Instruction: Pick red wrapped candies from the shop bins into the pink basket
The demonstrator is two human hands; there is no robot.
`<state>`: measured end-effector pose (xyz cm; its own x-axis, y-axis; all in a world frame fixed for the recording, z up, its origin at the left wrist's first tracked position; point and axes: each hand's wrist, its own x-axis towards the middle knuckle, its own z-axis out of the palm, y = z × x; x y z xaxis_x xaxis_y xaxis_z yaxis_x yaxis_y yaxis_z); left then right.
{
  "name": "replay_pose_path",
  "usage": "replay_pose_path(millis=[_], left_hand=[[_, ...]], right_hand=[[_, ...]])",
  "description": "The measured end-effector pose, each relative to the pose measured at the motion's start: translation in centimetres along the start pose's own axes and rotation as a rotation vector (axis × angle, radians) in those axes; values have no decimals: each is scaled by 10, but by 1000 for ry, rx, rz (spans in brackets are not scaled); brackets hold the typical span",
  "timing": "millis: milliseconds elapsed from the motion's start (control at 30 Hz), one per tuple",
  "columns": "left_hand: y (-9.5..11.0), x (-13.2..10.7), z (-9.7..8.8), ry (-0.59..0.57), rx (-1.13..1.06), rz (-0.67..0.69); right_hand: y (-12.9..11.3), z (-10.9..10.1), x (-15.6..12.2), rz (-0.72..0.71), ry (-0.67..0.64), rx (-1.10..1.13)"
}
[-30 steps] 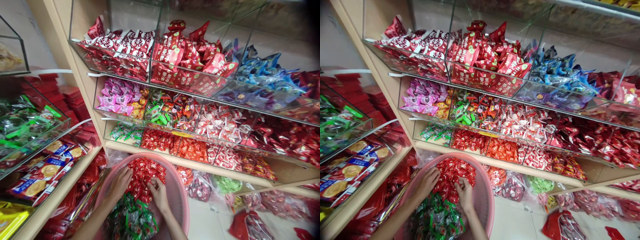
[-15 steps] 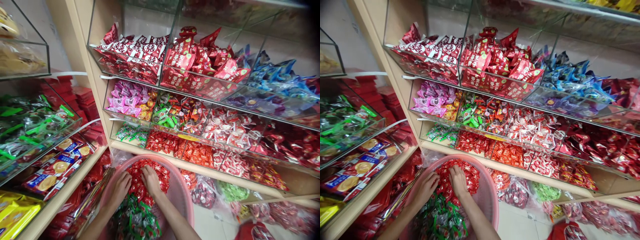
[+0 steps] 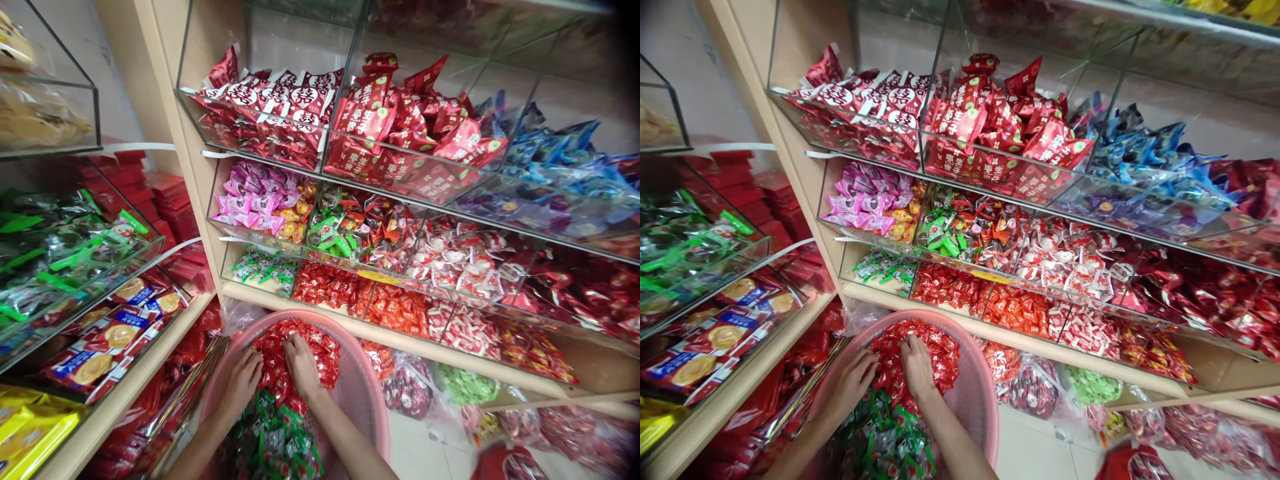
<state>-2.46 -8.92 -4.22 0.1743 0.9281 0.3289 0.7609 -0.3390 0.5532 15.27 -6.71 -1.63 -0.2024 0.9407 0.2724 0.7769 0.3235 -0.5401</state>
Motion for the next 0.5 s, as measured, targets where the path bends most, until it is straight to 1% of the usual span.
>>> replay_pose_path(millis=[67,133,233,300,400,500], left_hand=[[1,0,0,-2,7,2],[4,2,-5,-10,19,11],[8,5,-19,-12,62,23],[8,7,-29,25,110,17],[0,8,-40,116,180,-14],[-13,7,-42,181,255,-65]], right_hand=[[0,2,2,-10,-12,-69],[0,3,3,-46,-21,-137],[-1,1,3,-67,-8,-174],[-1,-3,3,-63,22,-175],[1,-20,12,-46,98,-147],[10,-47,39,-28,186,-124]])
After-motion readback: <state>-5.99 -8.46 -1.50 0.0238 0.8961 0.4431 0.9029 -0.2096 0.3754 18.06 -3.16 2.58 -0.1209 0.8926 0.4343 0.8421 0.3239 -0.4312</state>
